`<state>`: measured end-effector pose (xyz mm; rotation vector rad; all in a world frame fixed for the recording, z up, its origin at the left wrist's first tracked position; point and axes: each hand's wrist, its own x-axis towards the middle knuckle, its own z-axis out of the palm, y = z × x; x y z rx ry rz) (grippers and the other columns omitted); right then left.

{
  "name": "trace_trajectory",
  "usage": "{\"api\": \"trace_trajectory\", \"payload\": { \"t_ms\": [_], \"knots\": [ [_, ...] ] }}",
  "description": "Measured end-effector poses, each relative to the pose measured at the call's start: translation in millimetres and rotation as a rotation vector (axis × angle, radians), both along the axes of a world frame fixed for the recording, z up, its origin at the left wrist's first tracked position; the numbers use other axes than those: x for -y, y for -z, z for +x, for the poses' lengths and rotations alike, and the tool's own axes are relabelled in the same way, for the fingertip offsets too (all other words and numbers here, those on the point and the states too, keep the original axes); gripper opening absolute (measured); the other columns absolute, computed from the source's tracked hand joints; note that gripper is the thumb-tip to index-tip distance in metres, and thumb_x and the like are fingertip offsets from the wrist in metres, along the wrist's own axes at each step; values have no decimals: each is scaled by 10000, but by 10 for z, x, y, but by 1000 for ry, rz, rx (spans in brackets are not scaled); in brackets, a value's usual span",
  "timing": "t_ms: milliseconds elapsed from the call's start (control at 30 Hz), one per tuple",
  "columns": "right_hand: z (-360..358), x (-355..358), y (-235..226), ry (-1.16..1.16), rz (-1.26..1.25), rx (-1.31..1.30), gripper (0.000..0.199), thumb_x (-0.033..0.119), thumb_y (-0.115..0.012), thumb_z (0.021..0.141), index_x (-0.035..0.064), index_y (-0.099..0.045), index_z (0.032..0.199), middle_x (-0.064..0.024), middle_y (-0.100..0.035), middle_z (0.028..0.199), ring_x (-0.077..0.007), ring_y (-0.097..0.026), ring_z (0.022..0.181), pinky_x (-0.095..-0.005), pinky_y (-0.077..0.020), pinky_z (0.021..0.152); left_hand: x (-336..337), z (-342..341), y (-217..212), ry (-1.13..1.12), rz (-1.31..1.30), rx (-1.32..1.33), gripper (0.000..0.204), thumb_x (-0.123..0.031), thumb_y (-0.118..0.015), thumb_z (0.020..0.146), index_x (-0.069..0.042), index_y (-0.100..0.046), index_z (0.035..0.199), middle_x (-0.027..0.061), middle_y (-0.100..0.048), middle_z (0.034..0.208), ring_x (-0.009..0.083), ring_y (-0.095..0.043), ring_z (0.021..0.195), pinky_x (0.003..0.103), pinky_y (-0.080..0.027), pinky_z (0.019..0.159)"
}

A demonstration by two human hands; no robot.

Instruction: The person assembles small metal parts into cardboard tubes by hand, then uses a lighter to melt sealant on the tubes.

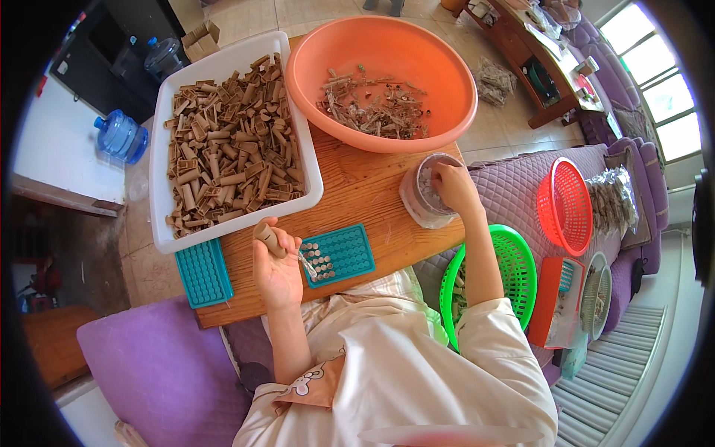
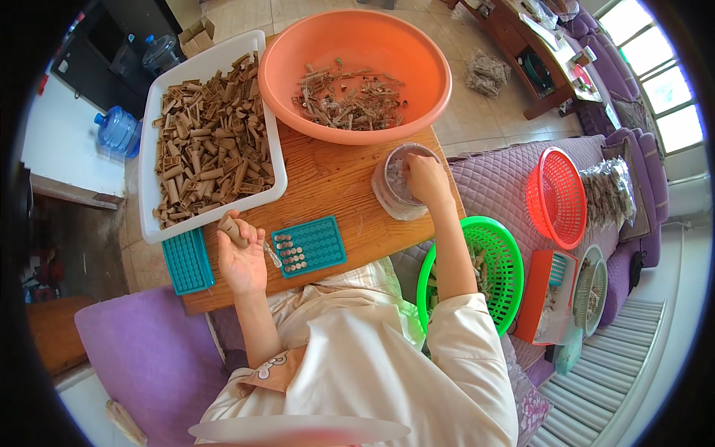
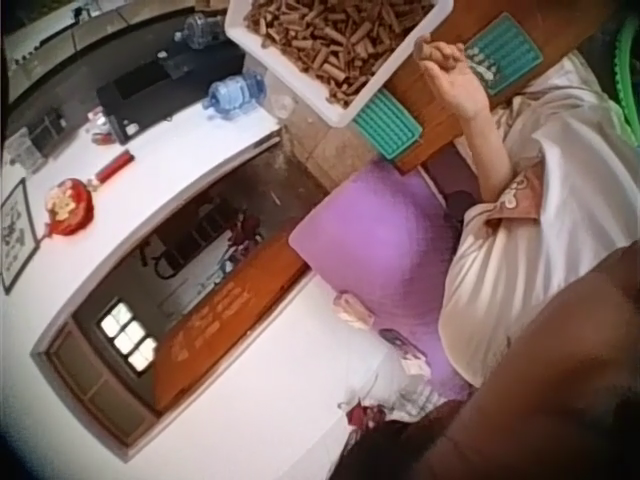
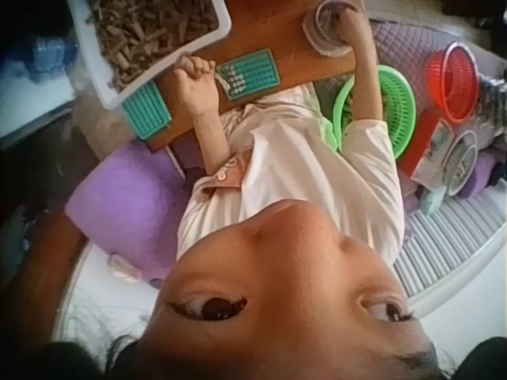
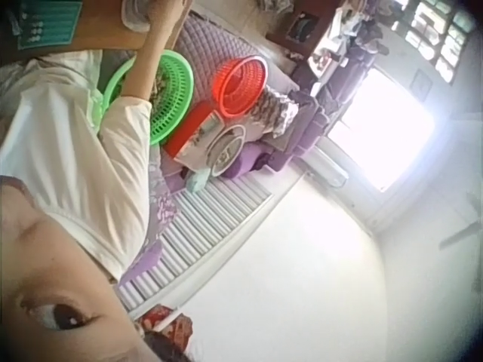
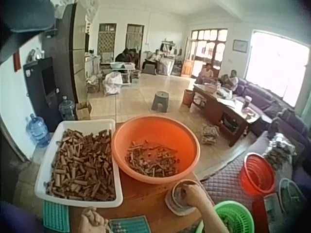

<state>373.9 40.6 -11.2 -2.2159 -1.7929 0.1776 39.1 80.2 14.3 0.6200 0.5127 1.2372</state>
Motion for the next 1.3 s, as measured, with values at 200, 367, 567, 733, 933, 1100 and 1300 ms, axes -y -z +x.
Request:
{"api": "trace_trajectory", "payload": {
  "t_ms": [200, 367, 567, 733, 933, 1100, 1300],
  "knots": [
    [-32, 127, -391, 280, -55, -543, 105, 27, -487, 758, 14, -532, 851, -120, -579, 655, -197, -578, 599, -318, -447, 545, 21, 88, -45, 186, -71, 203, 315, -195, -498, 845, -56, -408, 1114, 64, -478, 1035, 218, -494, 1009, 356, -453, 840],
    [111, 213, -409, 194, 62, -850, 106, 31, -432, 828, -7, -518, 878, -25, -534, 687, -70, -447, 542, -194, -392, 508, 103, 222, -46, 309, -140, 293, 286, -121, -477, 851, -38, -410, 1116, 94, -491, 1047, 257, -476, 1063, 361, -483, 821],
    [55, 237, -569, 196, 154, -985, 96, 57, -435, 843, 22, -517, 877, -26, -555, 709, -61, -482, 564, -177, -382, 515, 199, 328, -41, 432, -182, 305, 283, -167, -480, 854, -39, -425, 1100, 100, -497, 1034, 276, -500, 1030, 395, -480, 812],
    [-215, 239, -774, 208, 240, -1133, 98, 65, -446, 835, 27, -492, 913, -52, -597, 756, -77, -537, 584, -177, -388, 512, 220, 484, -131, 574, -354, 280, 342, -257, -498, 848, -46, -427, 1107, 88, -526, 1021, 285, -547, 957, 416, -485, 776],
    [-875, 164, -1030, -24, 128, -1300, 60, -4, -433, 812, 30, -464, 850, -96, -601, 868, -104, -574, 675, -199, -435, 545, 162, 696, -216, 684, -479, 355, 369, -337, -372, 891, -33, -433, 1091, 78, -565, 901, 261, -582, 898, 314, -547, 620],
    [-1198, 108, -1006, -194, 240, -1168, 23, -1, -443, 828, 6, -446, 849, -141, -506, 1102, -144, -522, 932, -258, -463, 717, 169, 772, -304, 721, -454, 304, 379, -348, -369, 891, -32, -422, 1095, 90, -561, 956, 245, -574, 902, 334, -533, 663],
    [-1316, 182, -983, 3, 65, -1218, 40, -27, -420, 836, 8, -432, 850, -148, -534, 1072, -119, -534, 880, -236, -452, 742, 207, 792, -314, 724, -446, 228, 374, -368, -324, 901, -62, -430, 1088, 81, -546, 971, 168, -574, 842, 330, -518, 659]
  ]
}}
